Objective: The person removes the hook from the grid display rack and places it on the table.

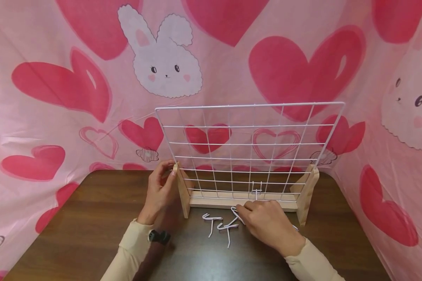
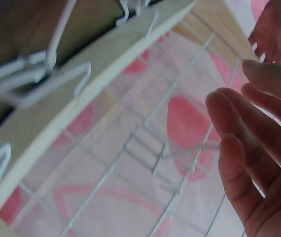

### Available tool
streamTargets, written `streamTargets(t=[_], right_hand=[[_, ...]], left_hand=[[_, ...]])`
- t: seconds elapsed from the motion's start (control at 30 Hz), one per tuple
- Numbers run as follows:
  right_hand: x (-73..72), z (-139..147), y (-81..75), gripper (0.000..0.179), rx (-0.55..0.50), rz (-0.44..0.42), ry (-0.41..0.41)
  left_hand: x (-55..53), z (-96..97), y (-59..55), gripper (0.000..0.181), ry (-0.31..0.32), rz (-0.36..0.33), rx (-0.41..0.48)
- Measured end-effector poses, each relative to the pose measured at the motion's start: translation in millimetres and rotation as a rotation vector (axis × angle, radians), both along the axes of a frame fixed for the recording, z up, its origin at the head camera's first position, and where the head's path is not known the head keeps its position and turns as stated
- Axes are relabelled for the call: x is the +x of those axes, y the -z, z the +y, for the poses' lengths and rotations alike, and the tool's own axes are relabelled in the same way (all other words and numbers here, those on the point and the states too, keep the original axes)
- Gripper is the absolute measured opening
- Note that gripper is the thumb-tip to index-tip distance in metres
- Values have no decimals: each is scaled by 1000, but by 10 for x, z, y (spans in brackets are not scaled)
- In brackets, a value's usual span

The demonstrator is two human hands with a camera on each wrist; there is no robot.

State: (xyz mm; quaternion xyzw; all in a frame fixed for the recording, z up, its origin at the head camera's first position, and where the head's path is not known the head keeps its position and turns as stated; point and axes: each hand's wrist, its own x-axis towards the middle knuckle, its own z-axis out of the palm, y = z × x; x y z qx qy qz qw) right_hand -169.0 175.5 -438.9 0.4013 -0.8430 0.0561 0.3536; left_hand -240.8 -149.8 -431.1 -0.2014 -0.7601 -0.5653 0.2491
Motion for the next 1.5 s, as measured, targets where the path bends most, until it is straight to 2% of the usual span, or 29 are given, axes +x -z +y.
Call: streamTargets(t=[0.27, 0.67, 0.9, 1.07, 1.23, 1.5], right_hand=[[-54, 84, -93, 54, -61, 42, 1], [-84, 170, -111, 63, -77, -5, 74], [-170, 260, -62, 70, -49, -13, 115], [-222, 315, -21, 35, -13, -29, 123], [-236, 338, 8, 39, -11, -46, 136], [-253, 358, 55, 31, -28, -52, 126]], left_hand=[[9, 3, -13, 27, 0, -1, 6], [8, -1, 14, 28, -14, -10, 3], [13, 4, -2, 26, -15, -15, 3], [9, 4, 0, 27, -16, -10, -1], [4, 5, -1, 27, -16, -1, -2], [3, 9, 2, 27, -11, -4, -2]])
